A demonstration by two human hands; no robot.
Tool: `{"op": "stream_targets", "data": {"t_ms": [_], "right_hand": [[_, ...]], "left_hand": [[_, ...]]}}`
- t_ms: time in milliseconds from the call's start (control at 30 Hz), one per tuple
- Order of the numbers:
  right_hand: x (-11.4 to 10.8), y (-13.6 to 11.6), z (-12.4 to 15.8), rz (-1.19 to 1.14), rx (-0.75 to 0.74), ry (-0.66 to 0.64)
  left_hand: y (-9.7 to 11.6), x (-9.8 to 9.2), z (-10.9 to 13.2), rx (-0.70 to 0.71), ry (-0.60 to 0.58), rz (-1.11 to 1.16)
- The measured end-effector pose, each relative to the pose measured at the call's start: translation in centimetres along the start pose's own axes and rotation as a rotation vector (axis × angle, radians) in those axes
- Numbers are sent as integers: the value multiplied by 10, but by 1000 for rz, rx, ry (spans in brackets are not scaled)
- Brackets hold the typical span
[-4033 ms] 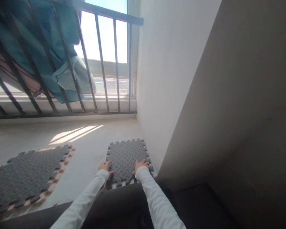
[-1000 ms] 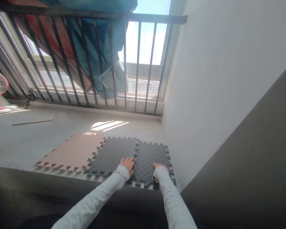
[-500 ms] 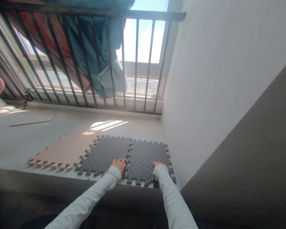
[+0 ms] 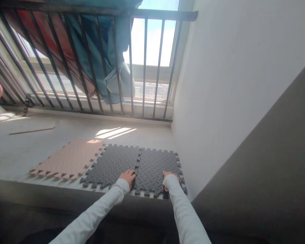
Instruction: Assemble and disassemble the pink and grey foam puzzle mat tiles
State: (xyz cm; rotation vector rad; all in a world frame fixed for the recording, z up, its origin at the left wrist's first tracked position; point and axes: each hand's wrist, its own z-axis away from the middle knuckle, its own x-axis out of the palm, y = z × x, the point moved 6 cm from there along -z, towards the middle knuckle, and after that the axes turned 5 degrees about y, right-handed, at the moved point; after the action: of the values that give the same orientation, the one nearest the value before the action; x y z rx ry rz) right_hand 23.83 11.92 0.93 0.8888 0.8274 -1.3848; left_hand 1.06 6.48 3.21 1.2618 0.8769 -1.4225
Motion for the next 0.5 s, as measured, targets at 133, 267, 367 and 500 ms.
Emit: {"op": "stream_targets", "data": {"t_ms": [133, 267, 367, 500], "right_hand": [[0, -1, 5, 31, 35, -86], [-1, -1, 5, 10, 25, -70], [2, 0, 3, 2, 22, -55], [4, 1, -1, -2, 19, -38]], "left_hand": [[0, -1, 4, 16, 1, 10], [0, -5, 3, -1, -26, 11], [0, -5, -1, 1, -60, 6], [-3, 2, -5, 44, -51, 21]]}}
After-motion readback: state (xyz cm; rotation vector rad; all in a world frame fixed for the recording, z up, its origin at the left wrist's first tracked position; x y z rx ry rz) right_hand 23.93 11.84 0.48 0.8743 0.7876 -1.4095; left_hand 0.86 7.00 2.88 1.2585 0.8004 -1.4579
